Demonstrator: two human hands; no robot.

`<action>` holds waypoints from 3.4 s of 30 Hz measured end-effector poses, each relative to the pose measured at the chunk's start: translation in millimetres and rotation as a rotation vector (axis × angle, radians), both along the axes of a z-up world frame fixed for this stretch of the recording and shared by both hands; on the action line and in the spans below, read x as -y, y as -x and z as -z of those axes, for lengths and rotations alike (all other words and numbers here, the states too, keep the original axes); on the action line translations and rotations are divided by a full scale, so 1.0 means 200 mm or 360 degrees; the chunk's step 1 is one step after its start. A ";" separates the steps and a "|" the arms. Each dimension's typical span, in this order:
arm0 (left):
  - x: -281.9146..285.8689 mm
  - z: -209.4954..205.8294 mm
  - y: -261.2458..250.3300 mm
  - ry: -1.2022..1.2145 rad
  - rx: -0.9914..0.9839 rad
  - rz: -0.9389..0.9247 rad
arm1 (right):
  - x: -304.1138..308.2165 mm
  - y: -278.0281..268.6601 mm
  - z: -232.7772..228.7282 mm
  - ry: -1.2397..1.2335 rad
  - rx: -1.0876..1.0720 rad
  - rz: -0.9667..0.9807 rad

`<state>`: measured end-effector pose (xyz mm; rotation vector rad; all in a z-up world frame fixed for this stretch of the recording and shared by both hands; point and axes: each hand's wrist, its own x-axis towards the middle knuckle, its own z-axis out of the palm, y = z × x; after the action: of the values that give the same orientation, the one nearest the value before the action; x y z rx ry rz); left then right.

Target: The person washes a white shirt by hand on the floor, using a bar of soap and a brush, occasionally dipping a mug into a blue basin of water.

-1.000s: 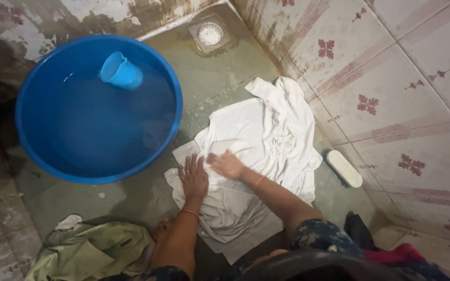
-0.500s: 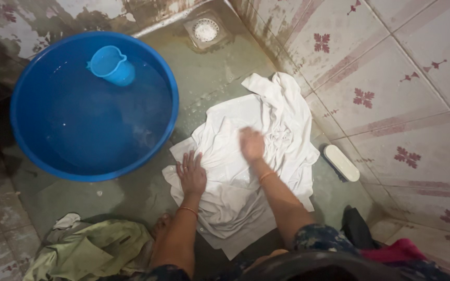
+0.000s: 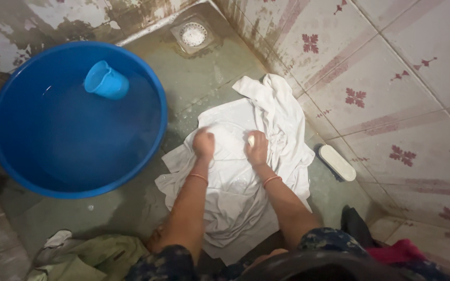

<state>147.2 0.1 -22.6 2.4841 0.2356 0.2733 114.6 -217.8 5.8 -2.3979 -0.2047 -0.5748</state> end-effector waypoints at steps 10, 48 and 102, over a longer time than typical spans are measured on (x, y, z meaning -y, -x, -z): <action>0.00 -0.65 0.22 0.0540 0.0793 0.0839 | 0.08 -0.11 0.09 -0.1459 -0.0429 0.0455; -0.13 -0.29 0.98 -0.0106 0.0105 0.1442 | -0.39 -0.72 0.17 0.0525 0.0155 -0.0287; -0.30 -0.13 0.44 -0.0569 -0.0353 0.0692 | 0.23 -0.36 -0.09 0.0604 -0.0649 -0.0292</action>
<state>59.0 60.8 2.4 2.8353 -0.2902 -0.1577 186.9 -263.3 23.2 -2.7579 -0.3758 0.0514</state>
